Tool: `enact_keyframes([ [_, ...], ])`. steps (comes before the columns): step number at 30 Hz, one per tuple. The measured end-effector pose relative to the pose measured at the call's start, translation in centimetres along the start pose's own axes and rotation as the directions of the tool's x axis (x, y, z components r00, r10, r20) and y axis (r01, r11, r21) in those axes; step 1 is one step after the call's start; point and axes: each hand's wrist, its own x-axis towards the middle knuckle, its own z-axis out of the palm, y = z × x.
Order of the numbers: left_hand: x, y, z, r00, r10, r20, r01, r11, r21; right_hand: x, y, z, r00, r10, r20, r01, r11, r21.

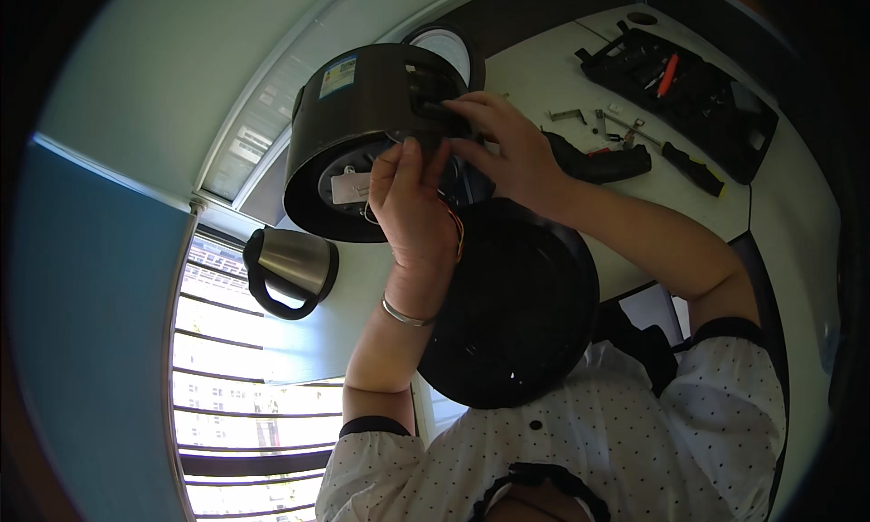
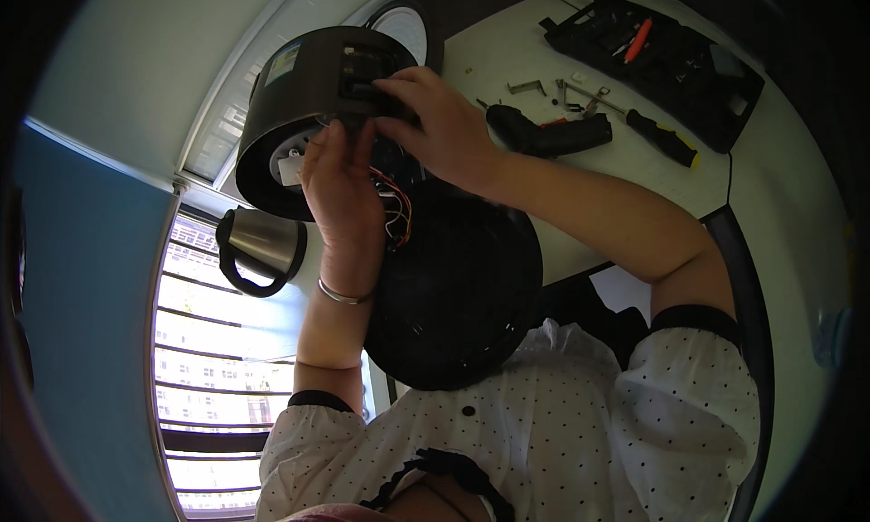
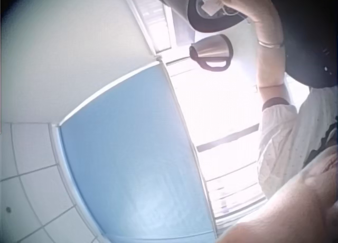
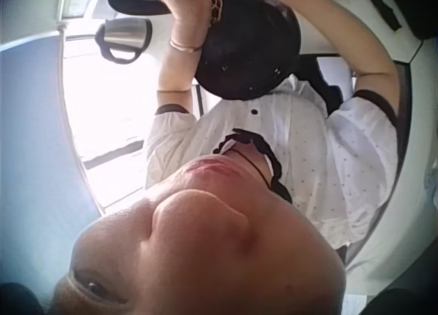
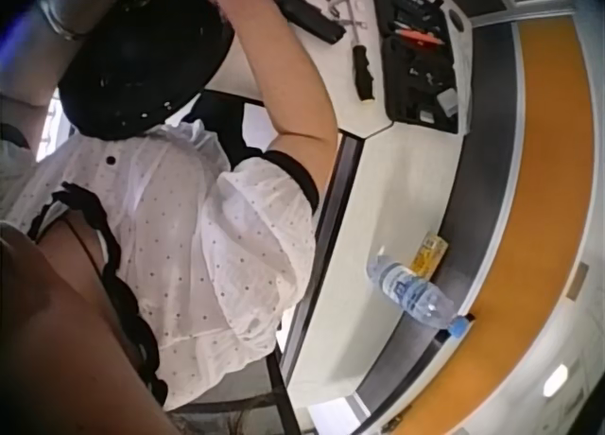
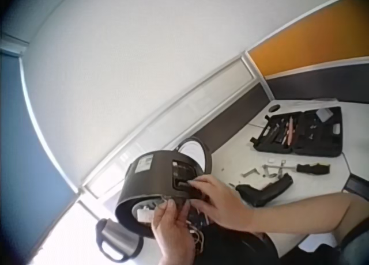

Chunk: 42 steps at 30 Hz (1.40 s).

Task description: The person works on the internal wiring of a disassembled appliance, likely a rice cooker. They hold the device and manipulate various colored wires and a small circuit board with their hands, attempting to connect or adjust components.

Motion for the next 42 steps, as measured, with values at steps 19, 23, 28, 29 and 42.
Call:
enact_keyframes([
  [19,0.2,0.6,2.0,0.993,-0.034,-0.11,0.045,0.994,0.103,0.8,-1.2,-0.7,0.996,0.04,0.078,-0.029,0.991,-0.13],
  [23,0.2,0.5,2.1,0.991,-0.044,-0.128,0.058,0.992,0.109,1.8,-0.7,-0.8,0.993,-0.095,0.071,0.106,0.979,-0.172],
  [28,0.3,0.4,2.1,0.991,-0.012,-0.132,0.031,0.989,0.145,2.5,-1.3,-0.4,0.985,-0.156,0.073,0.171,0.939,-0.298],
  [29,0.4,0.4,1.9,0.992,-0.004,-0.122,0.023,0.988,0.151,2.6,-1.5,-0.3,0.986,-0.151,0.066,0.164,0.929,-0.332],
  [42,0.3,0.6,2.0,0.989,-0.048,-0.14,0.07,0.985,0.159,2.3,-2.2,0.7,0.99,-0.092,0.104,0.132,0.863,-0.488],
])
